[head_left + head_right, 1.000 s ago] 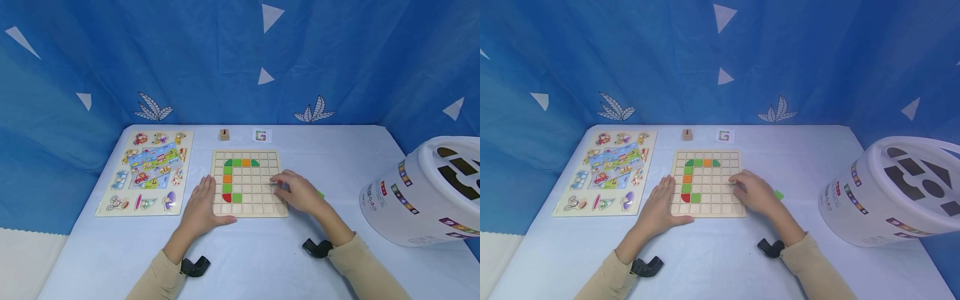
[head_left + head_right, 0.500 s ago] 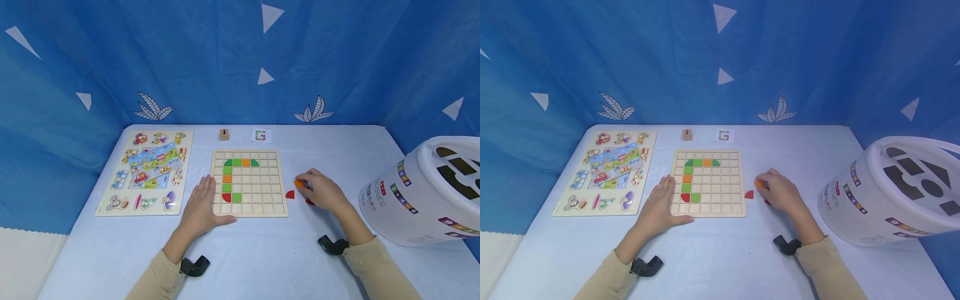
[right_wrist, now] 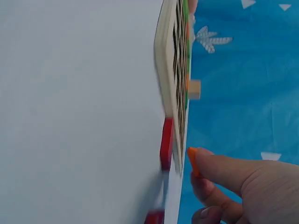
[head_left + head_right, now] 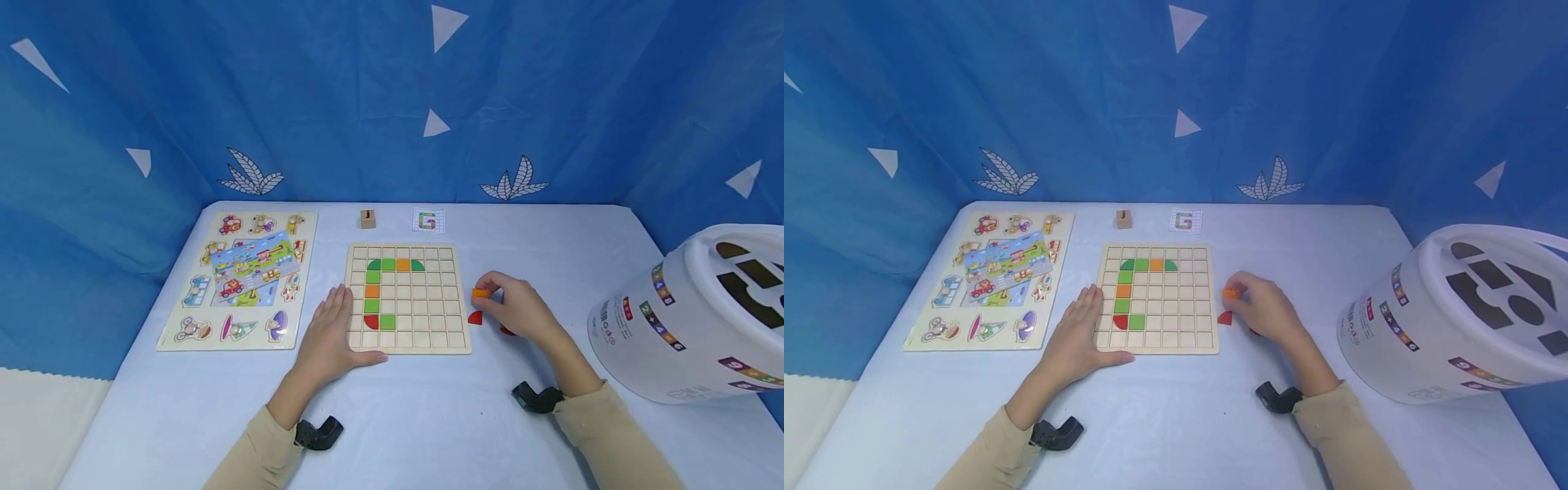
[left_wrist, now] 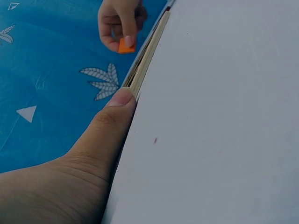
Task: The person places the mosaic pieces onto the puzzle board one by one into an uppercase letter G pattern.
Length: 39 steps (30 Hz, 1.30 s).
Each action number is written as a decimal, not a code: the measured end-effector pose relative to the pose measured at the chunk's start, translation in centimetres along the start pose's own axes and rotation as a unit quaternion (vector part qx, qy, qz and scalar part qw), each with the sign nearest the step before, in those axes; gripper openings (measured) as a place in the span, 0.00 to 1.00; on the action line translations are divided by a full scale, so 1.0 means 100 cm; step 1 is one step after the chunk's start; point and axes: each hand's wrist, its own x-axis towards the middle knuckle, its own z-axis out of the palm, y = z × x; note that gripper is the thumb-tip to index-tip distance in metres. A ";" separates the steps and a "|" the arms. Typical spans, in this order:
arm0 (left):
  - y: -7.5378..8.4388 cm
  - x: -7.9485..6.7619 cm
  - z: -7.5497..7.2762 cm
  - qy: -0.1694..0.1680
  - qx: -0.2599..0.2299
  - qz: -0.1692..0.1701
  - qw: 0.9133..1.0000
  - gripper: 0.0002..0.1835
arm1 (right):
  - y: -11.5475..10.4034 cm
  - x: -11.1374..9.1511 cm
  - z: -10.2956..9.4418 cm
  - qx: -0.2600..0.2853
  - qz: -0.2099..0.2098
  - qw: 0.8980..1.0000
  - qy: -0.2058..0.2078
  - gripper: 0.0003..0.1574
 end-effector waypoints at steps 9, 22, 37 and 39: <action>0.000 0.000 -0.001 -0.003 0.002 -0.004 1.000 0.75 | -0.044 0.004 0.031 0.054 -0.067 0.996 -0.036 0.11; 0.001 0.001 0.000 0.001 0.008 0.001 1.000 0.74 | -0.082 0.002 0.061 0.018 -0.110 0.992 -0.058 0.10; 0.000 0.000 -0.001 0.000 0.012 0.004 1.000 0.75 | -0.087 0.000 0.065 -0.049 -0.142 0.988 -0.041 0.14; 0.000 0.000 -0.001 0.000 0.012 0.004 1.000 0.75 | -0.087 -0.001 0.064 -0.052 -0.148 0.987 -0.038 0.14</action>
